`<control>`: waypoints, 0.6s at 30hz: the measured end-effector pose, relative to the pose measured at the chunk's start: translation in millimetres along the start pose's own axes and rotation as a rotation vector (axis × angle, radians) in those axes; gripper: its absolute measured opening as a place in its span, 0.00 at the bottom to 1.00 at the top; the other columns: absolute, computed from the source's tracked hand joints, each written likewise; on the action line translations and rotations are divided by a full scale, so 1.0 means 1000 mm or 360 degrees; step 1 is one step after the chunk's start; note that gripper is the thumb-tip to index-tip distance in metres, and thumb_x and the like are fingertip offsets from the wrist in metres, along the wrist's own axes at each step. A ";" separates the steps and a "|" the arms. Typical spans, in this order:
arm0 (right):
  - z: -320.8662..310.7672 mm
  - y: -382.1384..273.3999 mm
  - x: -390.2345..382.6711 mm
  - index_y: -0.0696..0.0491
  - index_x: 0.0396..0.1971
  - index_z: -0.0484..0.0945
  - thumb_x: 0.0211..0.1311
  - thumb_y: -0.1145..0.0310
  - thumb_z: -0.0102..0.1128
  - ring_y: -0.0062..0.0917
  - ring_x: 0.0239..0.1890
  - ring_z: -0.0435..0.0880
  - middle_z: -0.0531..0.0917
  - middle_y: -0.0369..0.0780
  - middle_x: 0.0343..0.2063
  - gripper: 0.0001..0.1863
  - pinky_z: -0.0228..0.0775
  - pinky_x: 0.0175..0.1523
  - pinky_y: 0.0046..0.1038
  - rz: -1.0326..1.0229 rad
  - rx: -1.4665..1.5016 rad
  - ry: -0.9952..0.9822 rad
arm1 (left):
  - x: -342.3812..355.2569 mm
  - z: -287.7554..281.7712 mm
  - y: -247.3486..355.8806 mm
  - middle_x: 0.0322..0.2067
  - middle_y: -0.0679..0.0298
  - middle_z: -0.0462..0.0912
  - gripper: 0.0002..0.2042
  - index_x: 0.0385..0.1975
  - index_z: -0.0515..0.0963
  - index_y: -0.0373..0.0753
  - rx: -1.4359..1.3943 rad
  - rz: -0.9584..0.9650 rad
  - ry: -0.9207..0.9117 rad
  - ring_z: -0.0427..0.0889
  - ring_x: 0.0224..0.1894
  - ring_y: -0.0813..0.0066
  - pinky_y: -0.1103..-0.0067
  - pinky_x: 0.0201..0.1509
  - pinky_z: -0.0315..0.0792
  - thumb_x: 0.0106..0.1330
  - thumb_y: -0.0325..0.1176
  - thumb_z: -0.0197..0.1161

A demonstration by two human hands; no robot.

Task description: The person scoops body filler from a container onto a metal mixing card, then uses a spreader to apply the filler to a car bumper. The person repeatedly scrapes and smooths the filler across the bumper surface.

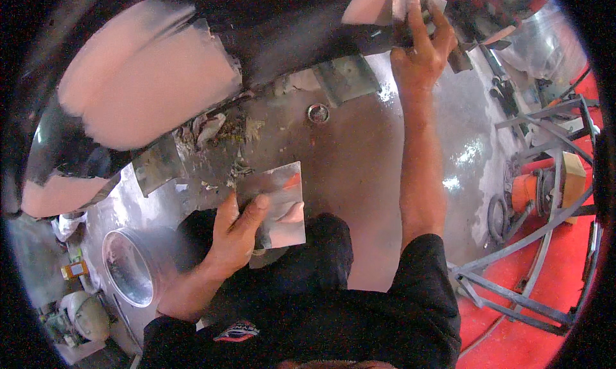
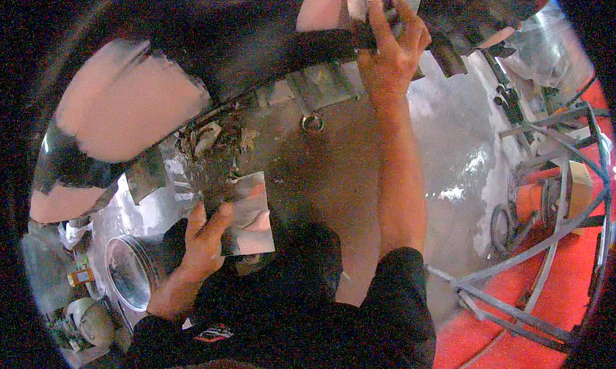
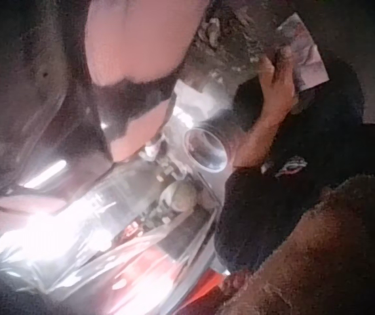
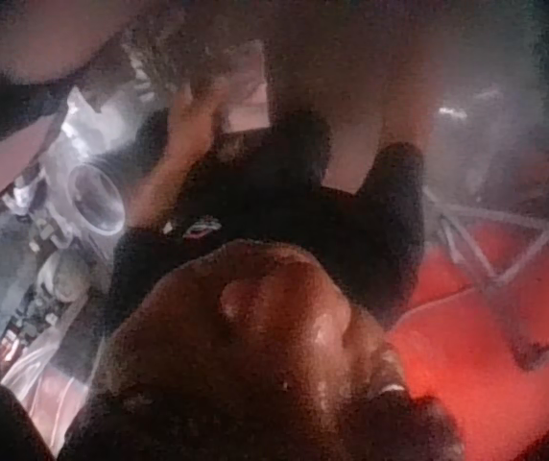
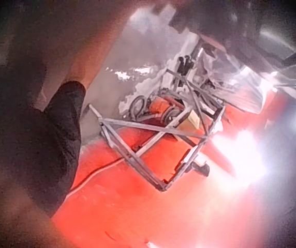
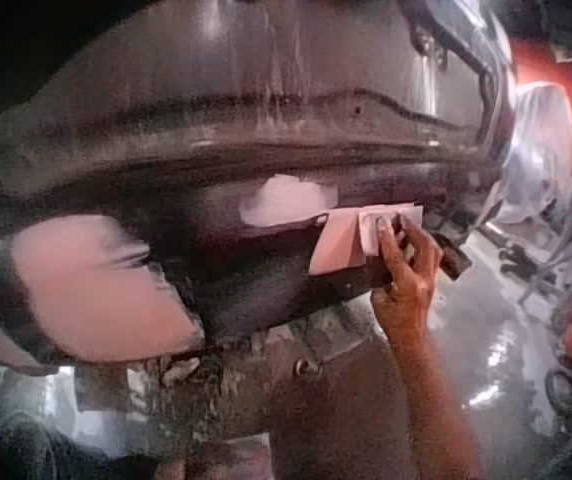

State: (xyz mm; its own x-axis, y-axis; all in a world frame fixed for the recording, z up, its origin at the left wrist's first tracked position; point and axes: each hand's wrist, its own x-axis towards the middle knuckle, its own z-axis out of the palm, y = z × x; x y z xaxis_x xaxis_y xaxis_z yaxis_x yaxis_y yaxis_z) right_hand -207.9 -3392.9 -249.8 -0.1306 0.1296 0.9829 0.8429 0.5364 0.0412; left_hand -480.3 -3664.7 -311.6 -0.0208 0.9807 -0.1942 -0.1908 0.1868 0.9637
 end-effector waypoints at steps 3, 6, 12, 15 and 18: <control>0.011 -0.004 -0.023 0.47 0.56 0.81 0.32 0.82 0.55 0.43 0.57 0.72 0.76 0.49 0.56 0.40 0.63 0.63 0.39 -0.0040 0.0012 0.0042 | 0.001 -0.005 -0.002 0.52 0.64 0.79 0.19 0.61 0.70 0.38 -0.0075 -0.0071 -0.0017 0.78 0.52 0.71 0.71 0.58 0.72 0.72 0.33 0.58; 0.014 -0.004 -0.047 0.48 0.56 0.81 0.31 0.82 0.57 0.44 0.58 0.71 0.75 0.49 0.57 0.40 0.62 0.64 0.40 -0.0009 0.0028 -0.0036 | 0.001 -0.003 0.002 0.52 0.64 0.79 0.19 0.60 0.70 0.38 0.0017 -0.0038 0.0036 0.78 0.52 0.71 0.72 0.57 0.72 0.72 0.33 0.58; -0.009 -0.018 -0.056 0.45 0.54 0.83 0.39 0.81 0.64 0.40 0.56 0.74 0.78 0.44 0.56 0.34 0.61 0.63 0.38 0.0119 0.0024 -0.0232 | 0.001 -0.001 -0.005 0.53 0.63 0.78 0.18 0.60 0.70 0.38 0.0020 -0.0027 -0.0015 0.77 0.54 0.71 0.72 0.59 0.71 0.73 0.34 0.57; -0.027 -0.020 -0.024 0.45 0.53 0.84 0.44 0.80 0.66 0.38 0.55 0.76 0.80 0.41 0.53 0.30 0.62 0.62 0.37 0.0100 -0.0045 -0.0123 | 0.001 0.003 -0.004 0.53 0.63 0.78 0.18 0.60 0.70 0.38 -0.0077 -0.0009 -0.0066 0.77 0.53 0.70 0.72 0.59 0.71 0.73 0.34 0.57; -0.030 -0.017 0.001 0.44 0.52 0.84 0.47 0.80 0.65 0.34 0.52 0.79 0.81 0.40 0.52 0.28 0.62 0.60 0.34 0.0058 -0.0114 -0.0032 | -0.003 0.008 0.007 0.54 0.63 0.78 0.18 0.61 0.69 0.38 -0.0047 -0.0087 -0.0141 0.78 0.53 0.70 0.71 0.60 0.71 0.73 0.33 0.57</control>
State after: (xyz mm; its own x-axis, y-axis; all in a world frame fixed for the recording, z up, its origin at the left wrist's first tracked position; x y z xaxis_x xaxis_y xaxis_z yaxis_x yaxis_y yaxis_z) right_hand -206.3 -3426.7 -244.0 -0.1091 0.1648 0.9803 0.8825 0.4700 0.0192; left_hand -474.1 -3665.4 -302.7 0.0774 0.9705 -0.2282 -0.2180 0.2399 0.9460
